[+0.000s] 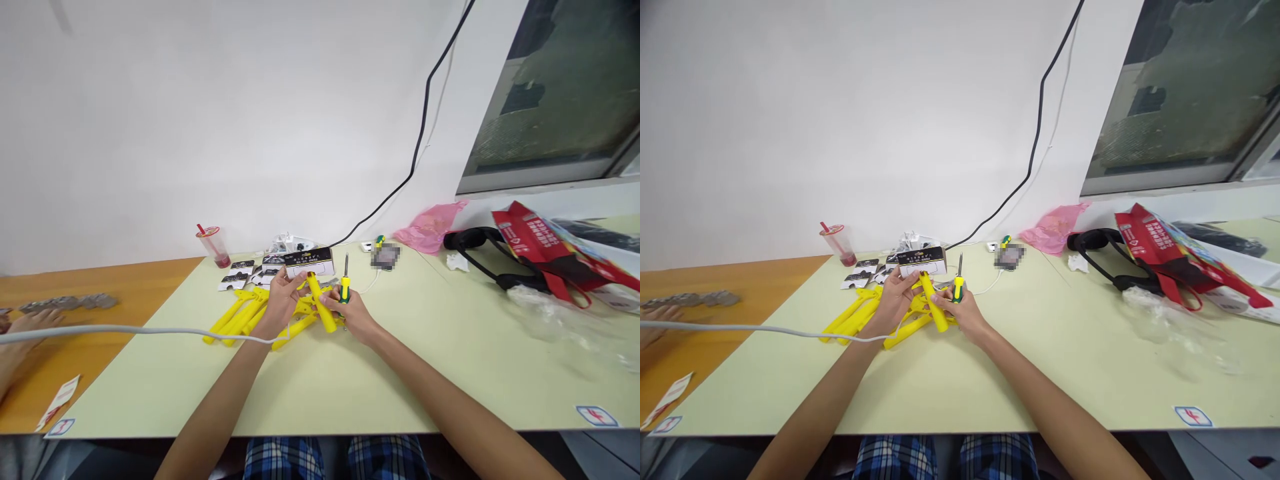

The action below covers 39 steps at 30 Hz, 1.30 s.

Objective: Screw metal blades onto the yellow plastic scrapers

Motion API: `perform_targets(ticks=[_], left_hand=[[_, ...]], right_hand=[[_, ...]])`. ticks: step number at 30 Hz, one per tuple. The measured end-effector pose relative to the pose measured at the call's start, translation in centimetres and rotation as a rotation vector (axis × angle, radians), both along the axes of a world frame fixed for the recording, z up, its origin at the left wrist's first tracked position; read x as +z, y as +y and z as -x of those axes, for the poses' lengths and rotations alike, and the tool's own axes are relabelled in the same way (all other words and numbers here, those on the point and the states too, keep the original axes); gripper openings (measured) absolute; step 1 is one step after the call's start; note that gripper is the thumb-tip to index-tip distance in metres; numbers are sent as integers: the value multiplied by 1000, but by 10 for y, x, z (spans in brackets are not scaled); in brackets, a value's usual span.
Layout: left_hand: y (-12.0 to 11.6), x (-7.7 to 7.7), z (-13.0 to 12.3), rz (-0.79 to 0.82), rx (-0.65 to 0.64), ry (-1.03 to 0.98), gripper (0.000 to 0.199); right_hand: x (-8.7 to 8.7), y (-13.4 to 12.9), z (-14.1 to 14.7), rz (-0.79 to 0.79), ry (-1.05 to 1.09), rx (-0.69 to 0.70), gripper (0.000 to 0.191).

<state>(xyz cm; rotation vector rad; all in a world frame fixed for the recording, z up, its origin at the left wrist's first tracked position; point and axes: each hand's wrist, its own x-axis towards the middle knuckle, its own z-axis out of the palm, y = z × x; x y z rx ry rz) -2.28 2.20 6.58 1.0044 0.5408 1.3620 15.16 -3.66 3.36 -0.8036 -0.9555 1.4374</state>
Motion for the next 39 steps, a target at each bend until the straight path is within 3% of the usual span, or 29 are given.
perform_targets(ticks=[13,18,24,29,34,39], left_hand=[[2,-3,2,-34,24,46,50],[3,-8,4,-23,25,134,65],[3,-15,8,-22,-109,279,89],[8,-17,12,-59,-206,447,67],[20,-15,34,-148,-65,523,58],[52,-15,94,-153,205,563,62]], right_hand=[[-1,-2,1,27,-30,61,71],[5,-5,1,62,2,38,70],[5,-2,1,125,57,-121,70],[-1,4,-1,143,20,-195,62],[1,13,-27,89,-9,-228,69],[2,23,-103,76,-170,-440,73]])
